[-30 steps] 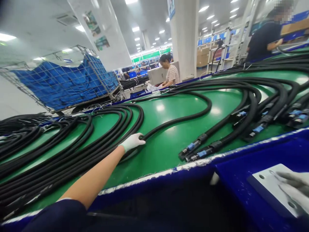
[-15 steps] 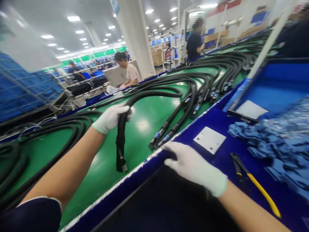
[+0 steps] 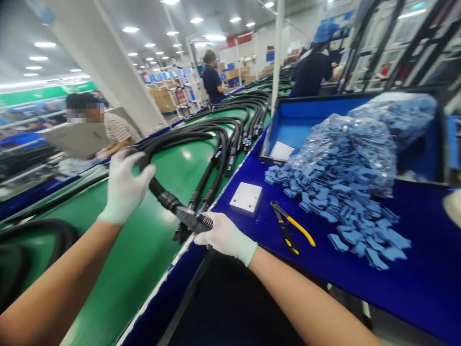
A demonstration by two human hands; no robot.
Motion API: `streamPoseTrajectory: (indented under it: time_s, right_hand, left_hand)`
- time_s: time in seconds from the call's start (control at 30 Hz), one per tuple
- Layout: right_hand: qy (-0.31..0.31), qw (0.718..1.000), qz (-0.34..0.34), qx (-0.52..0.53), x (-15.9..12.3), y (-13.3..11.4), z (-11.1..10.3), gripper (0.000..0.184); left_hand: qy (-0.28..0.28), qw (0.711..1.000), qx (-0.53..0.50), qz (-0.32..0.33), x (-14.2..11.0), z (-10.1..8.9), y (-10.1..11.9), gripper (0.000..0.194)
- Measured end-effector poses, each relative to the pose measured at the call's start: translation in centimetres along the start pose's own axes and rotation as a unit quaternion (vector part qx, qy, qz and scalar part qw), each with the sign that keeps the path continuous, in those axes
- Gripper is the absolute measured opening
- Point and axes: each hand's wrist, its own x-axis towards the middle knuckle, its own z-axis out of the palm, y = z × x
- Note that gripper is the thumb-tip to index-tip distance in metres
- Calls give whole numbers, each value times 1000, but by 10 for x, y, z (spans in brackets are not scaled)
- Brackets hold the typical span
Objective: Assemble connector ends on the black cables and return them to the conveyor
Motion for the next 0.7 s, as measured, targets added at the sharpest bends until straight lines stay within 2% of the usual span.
streamPoseTrajectory:
  time_s: [0.03,0.1,0.13,0.2,0.23,0.27,0.3,0.33,0.37,0.4,0.43,0.47,0.5,0.57,0.6,0.7]
  right_hand:
    - [-2,1000,13,-9,-12,-3,-13,22]
    - [-12,999,43,-29,-35,-11,-35,23]
    - [-27,997,64,-44,-47,-16,-44,23]
    - [-62,988,99,-99,-68,-26,-58,22]
    - [-51,981,106,-152,-78,-31,-63,22]
    - [-6,967,113,-227,-88,-34,-68,25]
    - [68,938,121,-318,-97,-35,-72,30]
    - [157,888,130,-412,-106,-33,-76,36]
    - [239,821,149,-497,-113,-29,-81,39]
    - [281,760,171,-560,-119,-22,-85,37]
    - [292,717,191,-603,-124,-15,-90,31]
    - [287,695,198,-629,-126,-7,-95,22]
    - [281,687,195,-641,-128,0,-99,14]
    - [295,702,178,-624,-128,9,-108,6]
    - [312,721,170,-594,-128,10,-111,5]
    - [345,802,134,-469,-127,2,-116,5]
  left_hand:
    - [-75,993,37,83,-22,7,6,21]
    - [-261,938,60,221,-67,24,15,28]
    - [-279,927,51,244,-88,33,17,30]
    - [-281,929,15,239,-120,53,19,27]
    - [-282,934,-1,221,-131,62,19,26]
    - [-284,938,-12,198,-139,71,19,26]
    - [-287,942,-17,171,-144,79,20,25]
    - [-289,947,-15,136,-145,85,23,25]
    - [-289,952,-10,97,-144,90,26,25]
    - [-291,955,-4,56,-140,94,31,24]
    - [-294,956,0,15,-135,96,37,25]
    - [-302,953,0,-24,-128,98,44,26]
    - [-313,948,-6,-57,-121,99,51,27]
    - [-336,935,-42,-107,-105,101,66,32]
    - [-347,927,-67,-129,-97,103,73,34]
    - [-352,909,-131,-178,-77,106,93,39]
